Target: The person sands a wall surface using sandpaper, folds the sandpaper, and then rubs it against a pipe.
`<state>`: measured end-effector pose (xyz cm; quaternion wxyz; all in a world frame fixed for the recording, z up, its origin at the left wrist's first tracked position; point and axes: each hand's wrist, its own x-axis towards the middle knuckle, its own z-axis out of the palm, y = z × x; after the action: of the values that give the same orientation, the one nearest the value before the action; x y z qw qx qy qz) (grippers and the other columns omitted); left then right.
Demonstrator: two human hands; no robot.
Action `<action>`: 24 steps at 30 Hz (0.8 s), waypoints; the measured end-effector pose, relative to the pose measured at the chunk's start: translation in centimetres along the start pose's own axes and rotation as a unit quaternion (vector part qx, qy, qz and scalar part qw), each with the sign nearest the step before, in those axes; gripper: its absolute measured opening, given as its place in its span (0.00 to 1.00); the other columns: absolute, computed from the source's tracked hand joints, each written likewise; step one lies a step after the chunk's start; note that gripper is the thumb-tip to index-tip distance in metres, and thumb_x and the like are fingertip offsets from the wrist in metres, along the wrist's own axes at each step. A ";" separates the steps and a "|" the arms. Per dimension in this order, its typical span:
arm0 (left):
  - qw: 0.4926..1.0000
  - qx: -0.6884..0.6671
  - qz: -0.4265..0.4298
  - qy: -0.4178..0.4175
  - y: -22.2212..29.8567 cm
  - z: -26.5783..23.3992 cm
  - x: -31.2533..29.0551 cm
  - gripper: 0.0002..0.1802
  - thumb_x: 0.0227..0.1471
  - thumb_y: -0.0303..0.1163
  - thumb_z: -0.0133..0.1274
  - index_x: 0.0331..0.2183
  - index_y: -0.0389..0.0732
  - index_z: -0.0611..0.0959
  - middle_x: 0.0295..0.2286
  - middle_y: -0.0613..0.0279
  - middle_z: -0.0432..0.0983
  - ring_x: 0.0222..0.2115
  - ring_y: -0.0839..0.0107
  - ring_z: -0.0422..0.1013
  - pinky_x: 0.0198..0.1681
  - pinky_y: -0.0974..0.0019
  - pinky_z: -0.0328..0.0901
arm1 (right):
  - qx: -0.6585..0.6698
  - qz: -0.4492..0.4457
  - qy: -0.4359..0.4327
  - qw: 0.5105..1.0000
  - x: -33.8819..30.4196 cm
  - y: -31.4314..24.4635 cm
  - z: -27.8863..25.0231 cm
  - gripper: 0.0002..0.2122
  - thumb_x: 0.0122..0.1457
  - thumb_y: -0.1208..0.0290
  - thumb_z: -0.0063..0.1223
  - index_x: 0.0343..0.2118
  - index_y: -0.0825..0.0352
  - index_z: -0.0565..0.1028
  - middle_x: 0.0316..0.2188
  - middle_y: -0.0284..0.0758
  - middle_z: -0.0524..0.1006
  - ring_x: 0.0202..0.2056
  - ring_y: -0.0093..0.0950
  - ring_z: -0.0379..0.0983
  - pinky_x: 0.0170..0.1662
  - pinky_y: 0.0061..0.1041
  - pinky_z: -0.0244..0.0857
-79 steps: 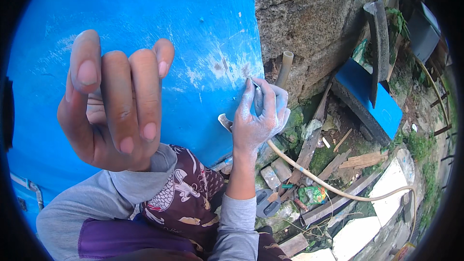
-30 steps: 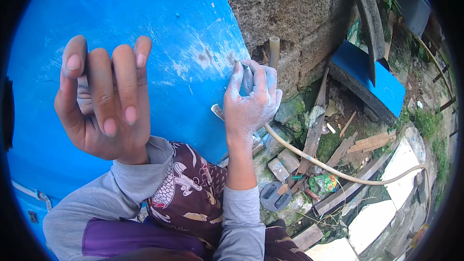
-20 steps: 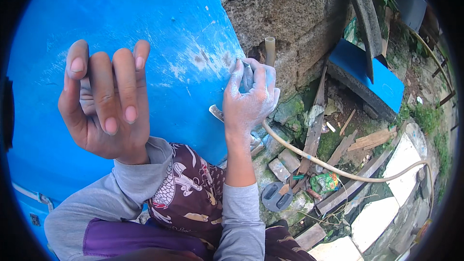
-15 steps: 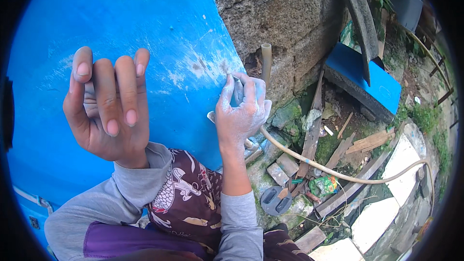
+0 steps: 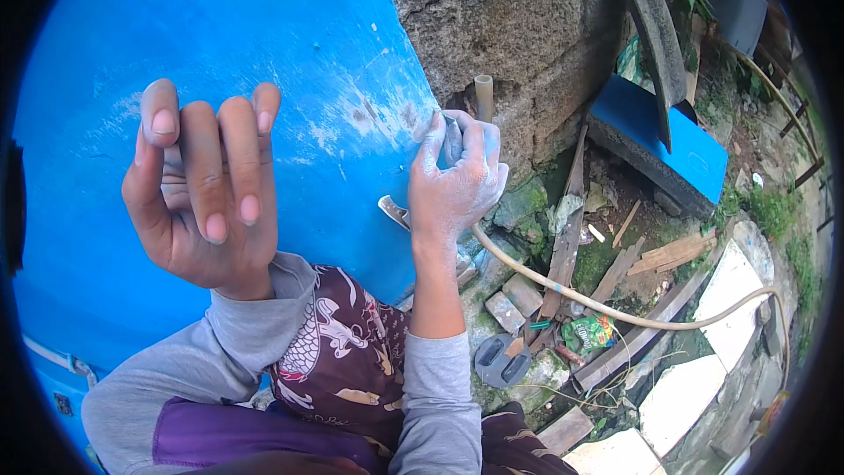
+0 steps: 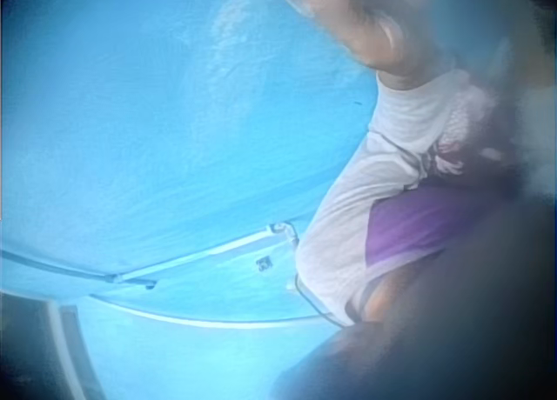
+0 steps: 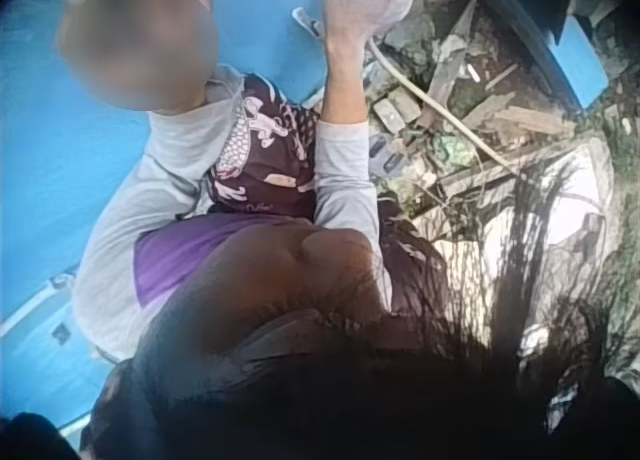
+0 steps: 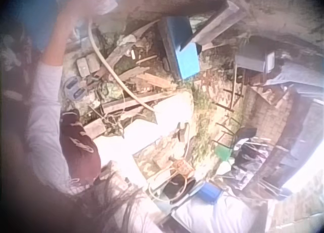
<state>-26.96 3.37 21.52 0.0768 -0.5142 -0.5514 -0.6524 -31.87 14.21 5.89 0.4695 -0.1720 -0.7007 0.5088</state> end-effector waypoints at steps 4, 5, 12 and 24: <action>1.000 0.001 -0.001 0.013 -0.2 -0.4 0.0 0.15 0.64 0.35 0.30 0.39 0.45 0.73 0.10 0.74 0.63 0.16 0.76 0.62 0.45 0.61 0.52 | -0.002 0.006 -0.021 1.000 -1.7 -0.1 0.1 0.04 0.54 0.67 0.58 0.31 0.58 0.77 0.29 0.30 0.74 0.28 0.32 0.71 0.34 0.31 0.57; 1.000 -0.006 0.002 0.012 -0.3 -0.5 0.2 0.14 0.64 0.35 0.30 0.39 0.45 0.73 0.10 0.73 0.63 0.16 0.76 0.62 0.45 0.61 0.52 | -0.006 0.002 -0.021 1.000 -1.7 0.0 0.2 0.04 0.54 0.67 0.58 0.31 0.58 0.77 0.29 0.29 0.74 0.28 0.32 0.71 0.34 0.31 0.57; 1.000 0.004 -0.002 0.020 0.0 0.1 0.0 0.14 0.64 0.35 0.30 0.38 0.45 0.72 0.09 0.74 0.63 0.16 0.76 0.62 0.44 0.61 0.52 | 0.030 0.016 -0.020 0.999 -1.5 -0.4 0.1 0.04 0.54 0.67 0.58 0.31 0.58 0.77 0.29 0.30 0.74 0.30 0.32 0.71 0.35 0.31 0.56; 1.000 0.007 -0.004 0.019 -0.3 -0.2 -0.2 0.14 0.64 0.35 0.30 0.38 0.45 0.72 0.09 0.74 0.63 0.16 0.76 0.62 0.44 0.61 0.52 | 0.029 0.009 -0.004 1.000 -2.4 -0.3 0.3 0.04 0.54 0.68 0.59 0.32 0.59 0.77 0.30 0.31 0.74 0.29 0.32 0.72 0.34 0.31 0.56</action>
<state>-27.16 3.27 21.26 0.0881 -0.4989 -0.5564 -0.6586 -30.91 12.22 4.97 0.4666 -0.1625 -0.6864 0.5336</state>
